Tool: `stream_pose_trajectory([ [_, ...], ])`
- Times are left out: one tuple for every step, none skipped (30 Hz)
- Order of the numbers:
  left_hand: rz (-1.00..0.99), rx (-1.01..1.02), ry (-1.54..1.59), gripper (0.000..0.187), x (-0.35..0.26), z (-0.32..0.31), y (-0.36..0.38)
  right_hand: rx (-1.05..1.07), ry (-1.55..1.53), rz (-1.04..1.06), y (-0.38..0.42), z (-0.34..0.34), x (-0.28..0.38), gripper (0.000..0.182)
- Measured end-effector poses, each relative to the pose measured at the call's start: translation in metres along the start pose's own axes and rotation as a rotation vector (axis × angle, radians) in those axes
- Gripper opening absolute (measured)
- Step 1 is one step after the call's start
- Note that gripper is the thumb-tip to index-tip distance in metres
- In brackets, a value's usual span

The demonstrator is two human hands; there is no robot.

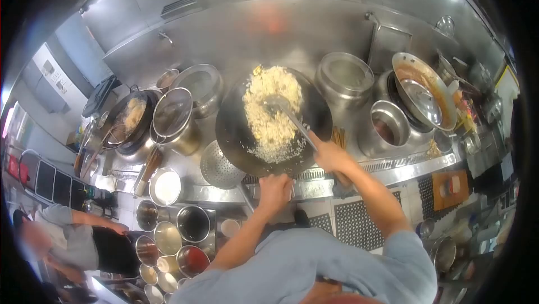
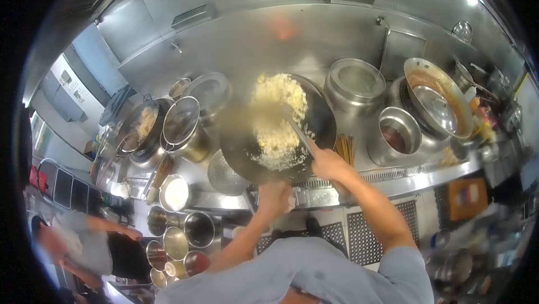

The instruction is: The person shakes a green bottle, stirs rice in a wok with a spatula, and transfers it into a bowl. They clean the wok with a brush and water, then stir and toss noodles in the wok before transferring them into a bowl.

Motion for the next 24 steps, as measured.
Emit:
stream_pose_trajectory([
  [-0.068,-0.07,0.021,0.008,-0.004,0.007,0.004,0.007,-0.058,-0.001,0.008,0.008,0.0,0.069],
  [-0.006,-0.02,0.072,0.008,-0.001,0.014,-0.012,0.027,-0.133,-0.008,0.022,0.012,0.003,0.069],
  [0.092,0.072,0.082,0.01,0.017,0.0,-0.037,0.044,-0.214,-0.016,0.035,0.015,0.011,0.069],
  [0.115,0.088,0.146,0.012,0.026,-0.001,-0.059,0.117,-0.252,-0.04,0.048,0.025,0.025,0.07],
  [0.159,0.078,0.136,0.02,0.034,-0.009,-0.073,0.188,-0.287,-0.065,0.06,0.041,0.038,0.071],
  [0.13,0.093,0.126,0.02,0.028,-0.002,-0.066,0.25,-0.308,-0.088,0.066,0.052,0.042,0.072],
  [0.088,0.087,0.121,0.019,0.012,0.014,-0.071,0.282,-0.282,-0.057,0.068,0.059,0.039,0.072],
  [0.061,0.059,0.117,0.018,-0.001,0.032,-0.074,0.315,-0.258,-0.029,0.073,0.062,0.036,0.072],
  [0.036,0.04,0.113,0.018,-0.015,0.048,-0.073,0.351,-0.241,-0.005,0.076,0.064,0.033,0.073],
  [0.014,0.031,0.108,0.018,-0.021,0.055,-0.07,0.315,-0.18,0.072,0.063,0.056,0.026,0.071],
  [0.03,0.034,0.145,0.015,-0.013,0.045,-0.072,0.285,-0.159,0.057,0.046,0.046,0.023,0.069],
  [0.047,0.038,0.182,0.012,0.003,0.025,-0.079,0.255,-0.138,0.04,0.021,0.035,0.02,0.068],
  [0.069,0.037,0.223,0.01,0.018,0.003,-0.079,0.257,-0.128,-0.015,-0.006,0.01,0.006,0.067],
  [0.085,0.052,0.197,0.009,0.03,-0.017,-0.067,0.148,-0.12,-0.04,-0.026,-0.005,0.004,0.067],
  [0.076,0.083,0.163,0.008,0.031,-0.025,-0.046,0.098,-0.099,-0.036,-0.028,-0.016,0.005,0.069],
  [0.061,0.104,0.131,0.008,0.031,-0.03,-0.02,0.041,-0.067,-0.027,-0.028,-0.021,0.007,0.071],
  [0.045,0.121,0.096,0.007,0.028,-0.029,-0.011,-0.019,-0.037,-0.015,-0.029,-0.024,0.01,0.074],
  [0.03,0.081,0.107,0.007,0.028,-0.025,-0.017,-0.004,-0.076,-0.021,-0.022,-0.03,0.002,0.073],
  [0.018,0.043,0.118,0.007,0.023,-0.014,-0.02,-0.007,-0.125,-0.046,-0.007,-0.024,0.004,0.073],
  [0.01,0.015,0.126,0.007,0.023,-0.006,-0.018,-0.004,-0.183,-0.075,0.013,-0.015,0.011,0.073],
  [0.081,0.053,0.122,0.009,0.035,-0.014,-0.039,0.027,-0.231,-0.114,0.031,-0.006,0.016,0.074],
  [0.144,0.058,0.063,0.011,0.045,-0.014,-0.06,0.061,-0.279,-0.155,0.048,-0.003,0.016,0.075],
  [0.157,0.055,0.143,0.012,0.062,-0.028,-0.079,0.069,-0.208,-0.119,0.063,-0.005,0.01,0.075],
  [0.145,0.086,0.08,0.013,0.064,-0.029,-0.094,0.073,-0.134,-0.086,0.082,-0.007,0.003,0.076],
])
Point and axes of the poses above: each hand's wrist, its own y-axis away from the middle knuckle, its own z-axis out of the back of the hand, x = y × z, the point moved 5 cm from there along -y, towards the middle knuckle, and after that the axes turned 15 degrees about z, right-handed, at the moved point
